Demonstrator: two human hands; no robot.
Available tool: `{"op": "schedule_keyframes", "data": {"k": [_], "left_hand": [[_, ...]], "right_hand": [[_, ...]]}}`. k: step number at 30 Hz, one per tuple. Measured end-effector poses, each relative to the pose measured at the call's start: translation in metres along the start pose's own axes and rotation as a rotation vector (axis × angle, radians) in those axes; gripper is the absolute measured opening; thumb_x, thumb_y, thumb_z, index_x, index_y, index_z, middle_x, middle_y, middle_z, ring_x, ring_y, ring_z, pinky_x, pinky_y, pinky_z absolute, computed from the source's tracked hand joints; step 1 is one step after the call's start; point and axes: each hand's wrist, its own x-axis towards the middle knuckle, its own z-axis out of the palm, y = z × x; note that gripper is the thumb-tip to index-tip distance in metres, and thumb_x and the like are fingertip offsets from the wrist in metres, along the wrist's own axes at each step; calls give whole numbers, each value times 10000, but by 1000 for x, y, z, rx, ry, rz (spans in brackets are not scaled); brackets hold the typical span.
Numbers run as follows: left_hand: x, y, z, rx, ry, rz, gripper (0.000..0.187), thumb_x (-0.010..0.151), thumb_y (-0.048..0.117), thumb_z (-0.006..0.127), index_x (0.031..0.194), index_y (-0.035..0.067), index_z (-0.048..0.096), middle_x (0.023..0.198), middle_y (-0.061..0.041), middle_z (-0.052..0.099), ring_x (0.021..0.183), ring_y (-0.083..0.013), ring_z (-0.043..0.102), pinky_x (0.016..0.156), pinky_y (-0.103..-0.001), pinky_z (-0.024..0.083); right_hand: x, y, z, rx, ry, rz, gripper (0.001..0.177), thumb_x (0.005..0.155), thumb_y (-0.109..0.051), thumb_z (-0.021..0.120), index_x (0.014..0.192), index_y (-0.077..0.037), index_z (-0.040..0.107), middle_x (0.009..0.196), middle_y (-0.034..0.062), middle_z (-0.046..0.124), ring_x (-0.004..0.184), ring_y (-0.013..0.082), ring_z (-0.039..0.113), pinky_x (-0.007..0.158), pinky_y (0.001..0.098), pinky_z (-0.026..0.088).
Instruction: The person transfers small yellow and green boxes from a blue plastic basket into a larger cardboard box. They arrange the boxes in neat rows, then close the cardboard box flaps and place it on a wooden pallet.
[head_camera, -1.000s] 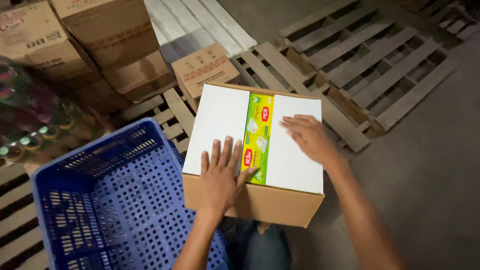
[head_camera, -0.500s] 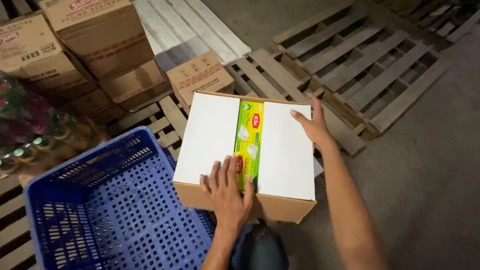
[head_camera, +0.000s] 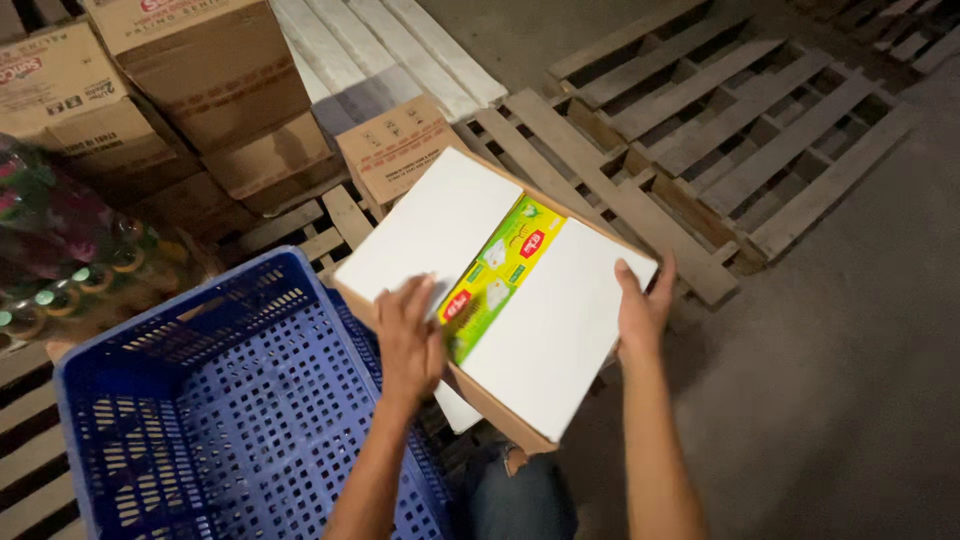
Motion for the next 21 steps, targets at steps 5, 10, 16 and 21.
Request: {"op": "schedule_keyframes", "data": {"k": [5,10,16,21], "left_hand": [[33,-2,-32,148,-11,-190,612,1107,269,447,1711,214,367,1697,-132,386,1594,-421,330,1318,-668,129],[70,-5,-63,58,-289,-390,586,1184,296,320,1767,234,303,1809,-175,291,1543,-543,444,1203,-805,363],[86,21,-62,447,-610,-593,612,1190,539,294,1780,372,290,1883,42,178,1711,-373,188,1289,-802,148],[91,105,-42,523,-952,-499,1084,999,888,319,1801,172,179,1879,-203,71,1737,-432,-31,1274,-806,-43]], "right_hand": [[-9,82,8,78,232,-117,937,1043,-213,867,1770,-99,288,1762,378,183,1676,521,114,1347,667,124],[-63,72,20,-55,333,-162,835,1055,-227,815,1707,-25,335,1722,321,315,1672,410,247,1383,513,147],[-76,62,23,-35,330,-162,818,1100,-231,729,1744,-30,267,1750,324,288,1675,443,228,1381,561,154],[-64,78,20,29,333,-179,920,1076,-213,750,1748,18,166,1766,417,149,1673,529,156,1378,626,135]]}}
